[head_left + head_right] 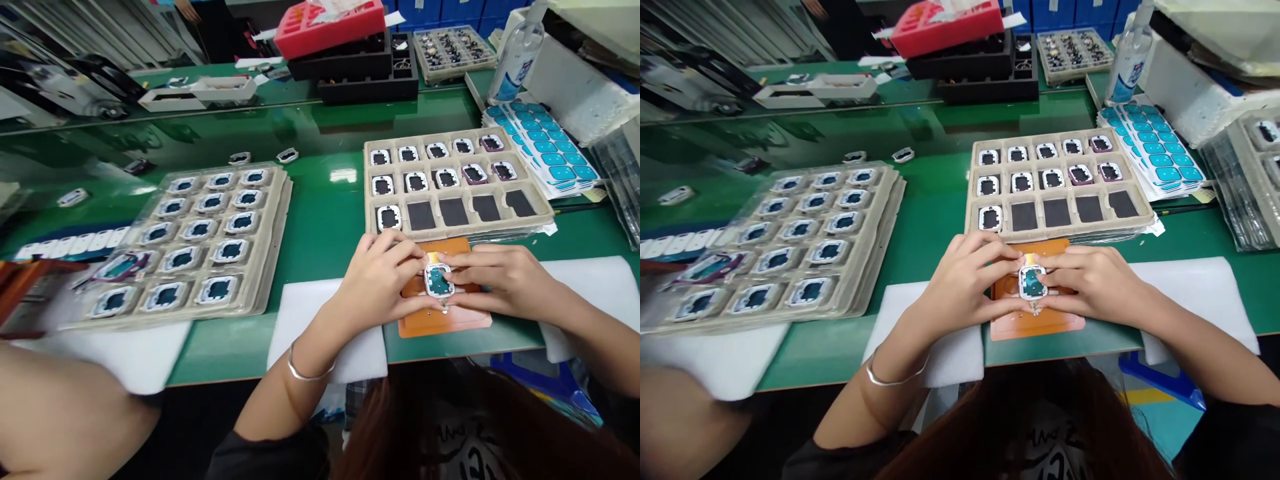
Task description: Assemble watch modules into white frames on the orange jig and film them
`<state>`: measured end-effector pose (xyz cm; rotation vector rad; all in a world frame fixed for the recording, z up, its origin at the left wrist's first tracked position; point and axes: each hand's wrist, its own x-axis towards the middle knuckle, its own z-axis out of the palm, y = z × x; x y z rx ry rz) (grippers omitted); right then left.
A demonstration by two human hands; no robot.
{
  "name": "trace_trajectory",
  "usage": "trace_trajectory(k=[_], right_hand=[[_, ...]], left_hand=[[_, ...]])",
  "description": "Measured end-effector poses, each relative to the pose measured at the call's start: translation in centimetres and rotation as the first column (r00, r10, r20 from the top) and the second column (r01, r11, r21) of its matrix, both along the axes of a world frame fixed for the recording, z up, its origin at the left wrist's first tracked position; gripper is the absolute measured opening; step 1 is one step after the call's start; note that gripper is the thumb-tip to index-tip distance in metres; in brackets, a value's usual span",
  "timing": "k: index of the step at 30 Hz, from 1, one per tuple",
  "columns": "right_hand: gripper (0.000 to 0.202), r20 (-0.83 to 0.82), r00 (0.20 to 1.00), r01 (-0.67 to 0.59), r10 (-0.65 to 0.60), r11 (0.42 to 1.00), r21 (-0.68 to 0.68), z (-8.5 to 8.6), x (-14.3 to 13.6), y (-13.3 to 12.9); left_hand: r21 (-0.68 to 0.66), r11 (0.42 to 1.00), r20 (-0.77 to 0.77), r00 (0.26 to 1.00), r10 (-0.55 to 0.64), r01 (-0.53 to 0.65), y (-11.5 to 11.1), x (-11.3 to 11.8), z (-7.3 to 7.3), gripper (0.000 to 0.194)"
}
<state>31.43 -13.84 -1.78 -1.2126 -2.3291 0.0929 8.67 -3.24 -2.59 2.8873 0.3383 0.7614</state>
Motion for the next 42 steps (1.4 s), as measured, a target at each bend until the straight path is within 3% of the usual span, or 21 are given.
trace_trajectory(k=[4, 7, 11, 13, 15, 18, 24, 27, 31, 37, 40, 42], right_hand=[[0.02, -0.09, 0.996, -0.023, 0.024, 1.0, 0.008, -0.1, 0.0, 0.3], [0.027, -0.249, 0.968, 0.015, -0.038, 0.995, -0.096, -0.4, -0.3, 0.3], [0.043, -0.575, 0.809, -0.1, -0.122, 0.935, -0.339, -0.7, -0.8, 0.2], [0.046, -0.646, 0.747, -0.171, -0.155, 0.894, -0.413, -0.7, -0.8, 0.2], [0.046, -0.67, 0.727, -0.21, -0.153, 0.879, -0.429, -0.7, -0.8, 0.3], [0.045, -0.684, 0.723, -0.228, -0.099, 0.9, -0.371, -0.8, -0.6, 0.5], [0.013, -0.656, 0.753, -0.278, 0.062, 0.932, -0.232, -0.9, -0.4, 1.2], [0.012, -0.687, 0.725, -0.298, 0.042, 0.919, -0.258, -0.8, -0.3, 1.4], [0.013, -0.694, 0.714, -0.227, -0.093, 0.907, -0.355, -1.0, -0.2, 1.3], [0.026, -0.746, 0.614, -0.23, -0.259, 0.844, -0.483, -1.0, -0.5, 1.1], [0.03, -0.765, 0.566, -0.244, -0.308, 0.823, -0.512, -0.9, -0.7, 1.0], [0.028, -0.758, 0.578, -0.246, -0.302, 0.822, -0.514, -0.9, -0.8, 0.9]], left_hand=[[-0.117, 0.993, 0.172, 0.985, -0.012, 0.032, -0.2, 0.4, -0.3, 0.045], [-0.218, 0.971, 0.258, 0.965, -0.043, 0.102, -0.7, 0.8, -0.5, 0.053], [-0.263, 0.949, 0.231, 0.966, -0.111, 0.172, -1.0, 1.0, -0.4, 0.073], [-0.279, 0.943, 0.253, 0.961, -0.112, 0.183, -1.1, 1.1, -0.5, 0.076], [-0.295, 0.938, 0.294, 0.951, -0.092, 0.182, -1.0, 1.1, -0.6, 0.073], [-0.302, 0.943, 0.377, 0.926, -0.017, 0.14, -1.0, 1.1, -0.9, 0.058], [-0.316, 0.945, 0.447, 0.892, 0.066, 0.088, -1.1, 1.3, -0.6, 0.047], [-0.328, 0.941, 0.444, 0.893, 0.075, 0.085, -1.2, 1.4, -0.3, 0.046], [-0.369, 0.927, 0.461, 0.879, 0.123, 0.063, -1.4, 1.4, -0.3, 0.05], [-0.503, 0.864, 0.372, 0.902, 0.217, -0.001, -1.8, 1.2, 0.1, 0.049], [-0.637, 0.769, 0.33, 0.882, 0.337, -0.056, -0.9, 0.2, 0.7, 0.05], [-0.688, 0.704, 0.272, 0.835, 0.478, -0.179, 0.3, -1.1, 1.2, 0.052]])
